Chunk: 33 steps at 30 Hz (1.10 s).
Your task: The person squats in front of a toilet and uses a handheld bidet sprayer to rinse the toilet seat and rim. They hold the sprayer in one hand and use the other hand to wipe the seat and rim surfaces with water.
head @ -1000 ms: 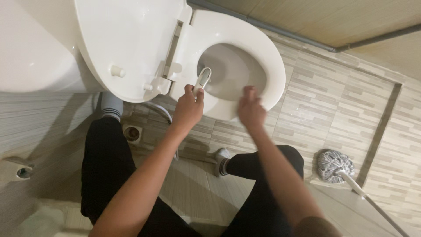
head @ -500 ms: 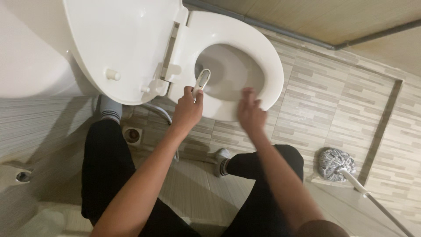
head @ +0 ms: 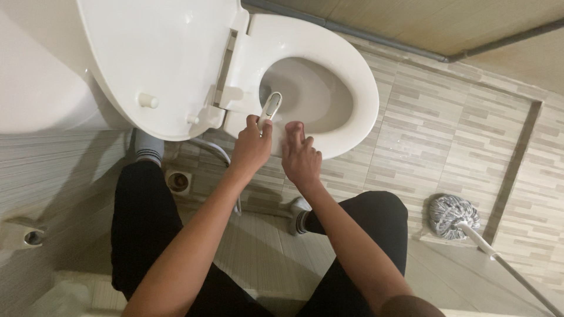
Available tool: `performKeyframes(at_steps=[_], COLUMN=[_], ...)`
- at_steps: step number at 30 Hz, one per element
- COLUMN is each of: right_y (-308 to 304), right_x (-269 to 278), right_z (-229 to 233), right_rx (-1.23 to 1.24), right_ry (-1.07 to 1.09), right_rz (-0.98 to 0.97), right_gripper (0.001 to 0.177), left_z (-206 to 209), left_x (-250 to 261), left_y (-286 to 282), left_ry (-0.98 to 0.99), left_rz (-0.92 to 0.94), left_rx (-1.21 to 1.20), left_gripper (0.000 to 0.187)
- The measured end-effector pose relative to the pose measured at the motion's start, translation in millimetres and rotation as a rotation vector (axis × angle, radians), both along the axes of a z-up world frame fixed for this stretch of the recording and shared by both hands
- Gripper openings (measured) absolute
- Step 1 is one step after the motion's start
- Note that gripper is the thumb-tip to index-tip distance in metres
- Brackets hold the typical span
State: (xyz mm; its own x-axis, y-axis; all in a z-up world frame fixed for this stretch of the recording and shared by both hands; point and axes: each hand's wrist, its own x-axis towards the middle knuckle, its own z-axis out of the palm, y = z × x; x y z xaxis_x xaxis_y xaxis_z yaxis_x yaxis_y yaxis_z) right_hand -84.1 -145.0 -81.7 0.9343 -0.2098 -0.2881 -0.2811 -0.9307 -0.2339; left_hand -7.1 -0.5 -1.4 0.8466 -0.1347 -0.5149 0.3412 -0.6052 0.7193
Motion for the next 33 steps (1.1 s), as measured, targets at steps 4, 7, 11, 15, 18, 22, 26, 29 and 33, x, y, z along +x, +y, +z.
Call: performKeyframes(at_steps=[4,7,11,15,18,22,26,29,33], right_y=[-40.7,-94.5,-131.3,-84.9,-22.9,33.0,32.5,-5.5,-76.1], right_x=[-5.8,-2.7,11.5,19.4,19.3,27.4,7.4,-7.0,-9.2], right_z=[9.9,16.0,23.4,20.6,12.9,7.0,12.2,13.9,23.4], right_rx=[0.005,-0.172,-0.237,-0.241,-0.269,-0.097,0.043,-0.068,-0.209], right_ry=[0.166,0.002,0.044,0.249,0.061,0.053,0.145,0.085,0.151], right_rz=[-0.057,-0.063,-0.107,-0.117,-0.017,-0.012,0.020,0.100,-0.034], right_gripper=[0.065,0.062,0.069,0.058,0.053,0.056,0.064,0.067,0.067], left_z=[-0.2,-1.8,0.4,5.6,8.9,12.5,12.9,8.3,2.0], left_x=[0.2,-1.7,-0.2,2.7,2.8,3.2,6.1,4.5,0.9], left_y=[1.0,2.8,8.1,10.0,10.2,10.0,7.4,8.3,10.6], left_ry=[-0.005,-0.008,0.008,0.008,-0.007,0.032,0.019,-0.015,0.023], left_rz=[-0.009,-0.017,-0.012,0.002,0.017,0.015,0.027,0.033,0.023], left_rx=[-0.007,0.008,-0.006,0.001,-0.031,-0.032,-0.020,-0.019,-0.027], left_gripper=[0.044,0.045,0.046,0.046,0.046,0.047,0.047,0.046,0.044])
